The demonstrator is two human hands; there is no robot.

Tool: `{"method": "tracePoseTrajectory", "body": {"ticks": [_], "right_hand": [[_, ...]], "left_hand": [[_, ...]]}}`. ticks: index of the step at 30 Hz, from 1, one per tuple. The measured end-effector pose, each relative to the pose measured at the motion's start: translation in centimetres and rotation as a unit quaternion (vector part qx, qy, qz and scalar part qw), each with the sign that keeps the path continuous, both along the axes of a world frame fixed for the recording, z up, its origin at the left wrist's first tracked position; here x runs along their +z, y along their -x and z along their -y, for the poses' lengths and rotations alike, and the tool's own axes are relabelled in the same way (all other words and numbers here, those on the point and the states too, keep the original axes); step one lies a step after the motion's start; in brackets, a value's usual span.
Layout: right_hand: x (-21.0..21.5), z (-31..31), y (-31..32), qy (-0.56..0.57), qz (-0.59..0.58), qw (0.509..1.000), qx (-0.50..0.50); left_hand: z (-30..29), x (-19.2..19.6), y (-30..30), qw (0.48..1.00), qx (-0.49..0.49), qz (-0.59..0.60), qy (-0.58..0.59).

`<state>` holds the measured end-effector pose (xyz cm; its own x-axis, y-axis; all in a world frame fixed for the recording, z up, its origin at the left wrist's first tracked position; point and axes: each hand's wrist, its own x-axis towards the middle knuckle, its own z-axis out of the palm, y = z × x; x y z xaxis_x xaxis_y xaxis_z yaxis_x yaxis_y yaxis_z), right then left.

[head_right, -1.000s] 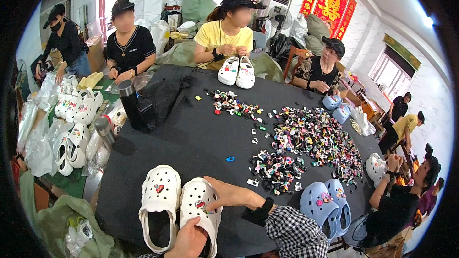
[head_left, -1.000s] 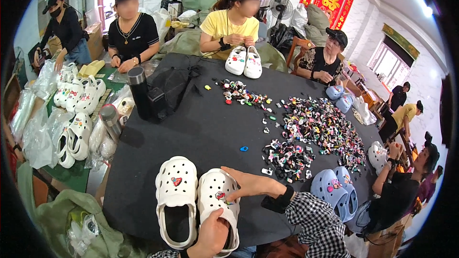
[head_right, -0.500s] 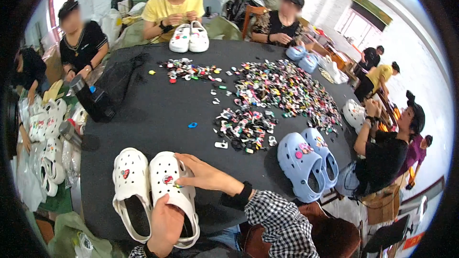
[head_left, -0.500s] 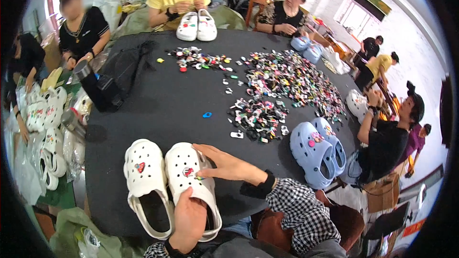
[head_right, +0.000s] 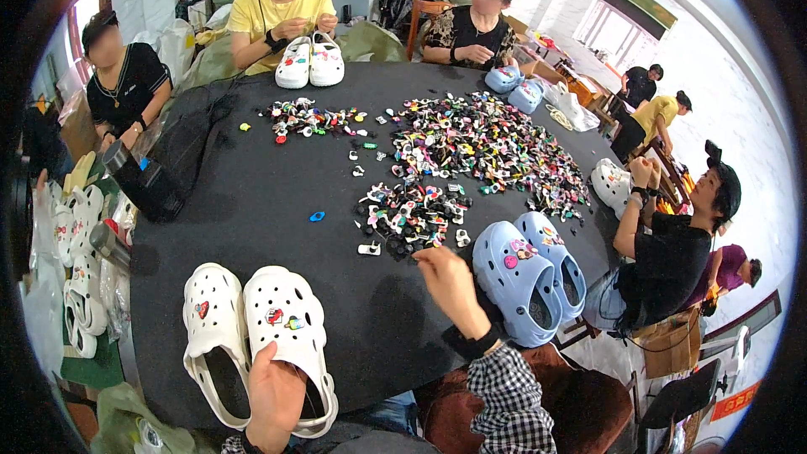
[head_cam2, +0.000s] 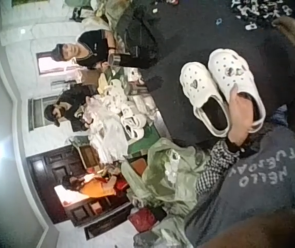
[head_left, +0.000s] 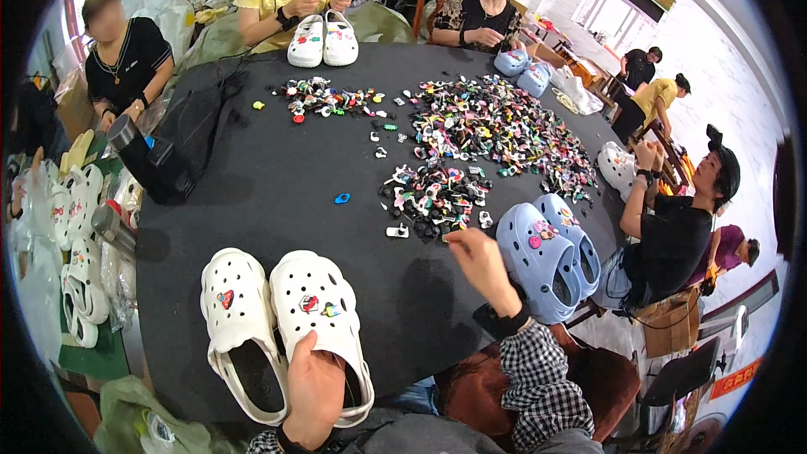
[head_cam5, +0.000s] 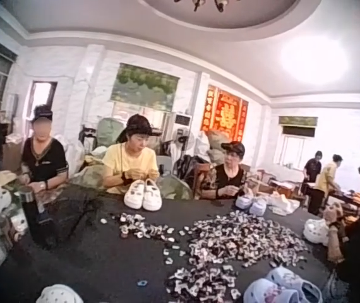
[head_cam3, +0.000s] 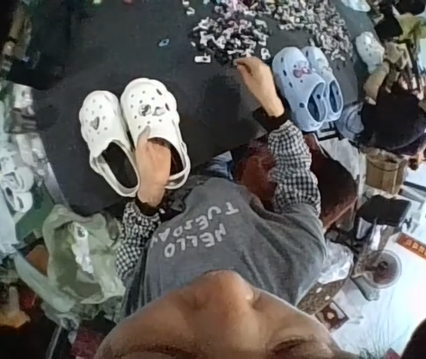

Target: The recorder manually attaches decorative plastic charms to white clogs at a shared work table.

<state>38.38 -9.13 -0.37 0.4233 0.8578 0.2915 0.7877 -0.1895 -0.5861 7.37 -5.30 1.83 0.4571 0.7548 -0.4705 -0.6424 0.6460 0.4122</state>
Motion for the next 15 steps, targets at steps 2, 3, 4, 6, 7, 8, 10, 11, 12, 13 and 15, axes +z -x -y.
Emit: {"method": "tracePoseTrajectory", "body": {"ticks": [2,3,4,6,7,8,10,11,12,13,15], "right_hand": [[-0.1,0.0,-1.0,0.018,0.025,0.999,-0.029],[-0.4,-0.2,-1.4,0.029,0.057,0.998,-0.025],[-0.9,-0.6,-1.7,0.029,0.058,0.998,-0.024],[-1.3,-1.1,-1.8,0.032,0.100,0.994,-0.018],[-1.1,-0.7,-2.2,0.029,0.153,0.988,-0.018],[-0.7,-0.9,-1.8,0.038,0.112,0.993,-0.028],[-0.9,-1.0,-1.9,0.055,0.091,0.993,-0.040],[-1.4,-1.1,-1.9,0.064,0.112,0.991,-0.039],[-1.5,-1.1,-1.7,0.068,0.102,0.992,-0.021],[-1.7,-1.4,-1.7,0.067,0.114,0.991,-0.010],[-1.7,-1.6,-1.7,0.073,0.103,0.992,-0.009]], "left_hand": [[-0.1,0.0,0.2,1.000,0.002,-0.002,-0.010],[-0.2,0.0,0.3,1.000,0.002,0.004,-0.011],[-0.3,0.0,0.4,1.000,0.004,0.009,-0.013],[-0.3,-1.1,0.6,0.998,0.006,0.054,0.010],[-0.2,-1.3,0.4,0.997,0.004,0.074,0.023],[-0.3,-0.7,0.0,0.997,0.001,0.072,0.015],[-0.3,-0.7,-0.2,0.997,-0.002,0.069,0.029],[-0.3,-0.6,-0.2,0.997,-0.006,0.068,0.030],[-0.3,-0.9,0.0,0.997,-0.006,0.063,0.046],[-0.5,-0.9,0.1,0.997,0.001,0.061,0.044],[-0.5,-0.7,0.1,0.998,-0.005,0.051,0.025]]}}
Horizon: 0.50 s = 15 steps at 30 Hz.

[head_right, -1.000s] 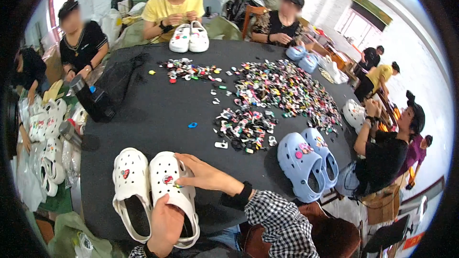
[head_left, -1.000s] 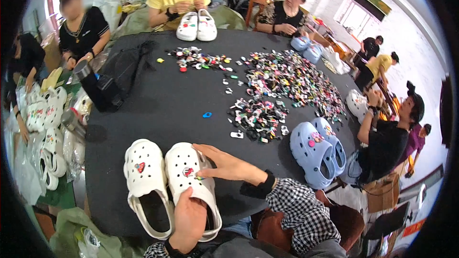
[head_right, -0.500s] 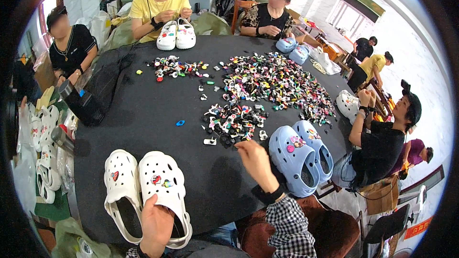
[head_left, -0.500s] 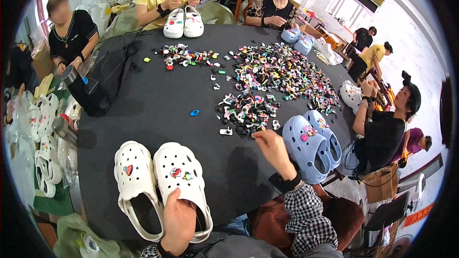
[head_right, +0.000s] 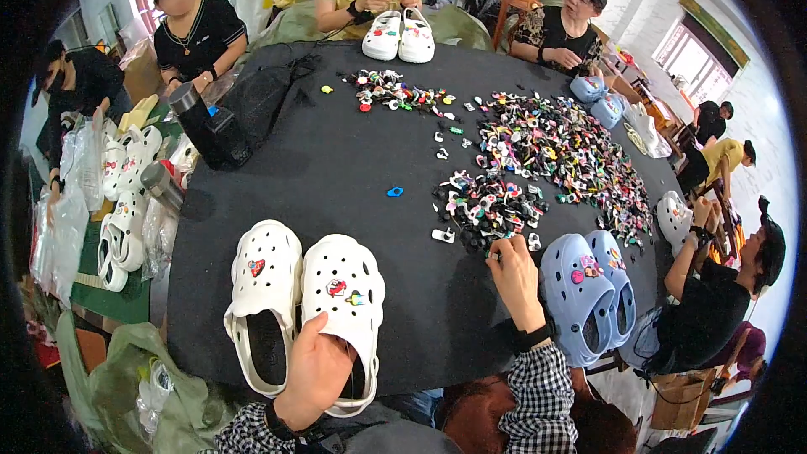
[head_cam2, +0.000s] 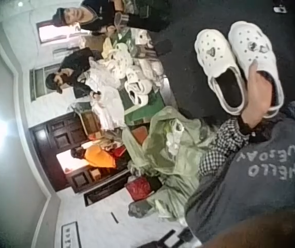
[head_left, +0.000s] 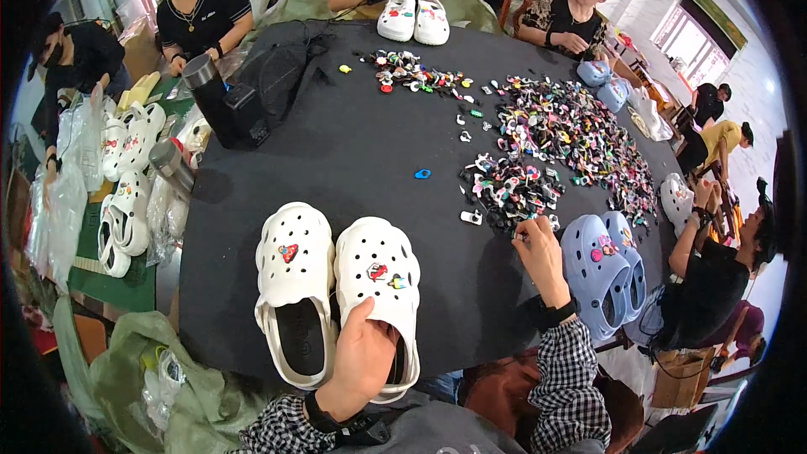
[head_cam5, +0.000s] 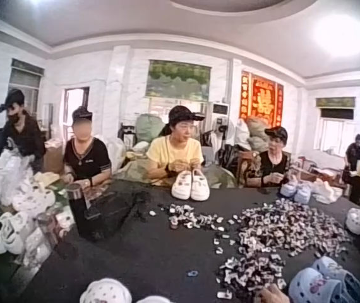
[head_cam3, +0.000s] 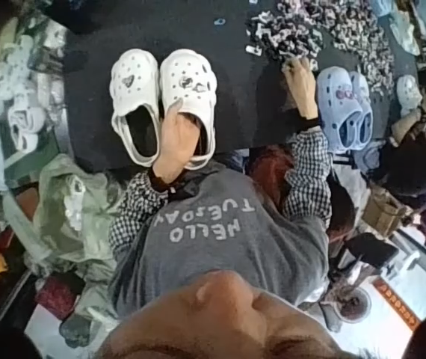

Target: The recorder manually attaches decorative plastic charms to white clogs at a shared work table.

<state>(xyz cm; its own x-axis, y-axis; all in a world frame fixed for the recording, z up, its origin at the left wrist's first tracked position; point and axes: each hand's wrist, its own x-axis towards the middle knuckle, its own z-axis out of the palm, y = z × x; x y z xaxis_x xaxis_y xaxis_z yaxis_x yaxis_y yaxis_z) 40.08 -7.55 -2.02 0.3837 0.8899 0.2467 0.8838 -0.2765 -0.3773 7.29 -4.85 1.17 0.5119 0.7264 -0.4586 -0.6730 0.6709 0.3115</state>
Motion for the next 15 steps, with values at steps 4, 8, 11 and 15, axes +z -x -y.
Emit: {"method": "tracePoseTrajectory", "body": {"ticks": [4,8,11,15], "right_hand": [[-0.5,-0.1,0.0,-0.020,0.029,0.999,0.035],[-0.4,0.4,0.2,-0.033,-0.027,0.998,0.051],[-0.1,0.4,0.5,-0.050,-0.075,0.994,0.058],[-0.1,0.4,1.0,-0.018,-0.040,0.997,0.065]], "left_hand": [[0.0,0.4,0.1,1.000,-0.003,-0.025,0.009],[0.2,0.8,-0.1,0.999,0.000,-0.032,0.014],[0.3,1.0,0.1,0.999,-0.018,-0.030,0.009],[0.3,0.3,-0.1,0.999,0.002,-0.028,0.035]]}}
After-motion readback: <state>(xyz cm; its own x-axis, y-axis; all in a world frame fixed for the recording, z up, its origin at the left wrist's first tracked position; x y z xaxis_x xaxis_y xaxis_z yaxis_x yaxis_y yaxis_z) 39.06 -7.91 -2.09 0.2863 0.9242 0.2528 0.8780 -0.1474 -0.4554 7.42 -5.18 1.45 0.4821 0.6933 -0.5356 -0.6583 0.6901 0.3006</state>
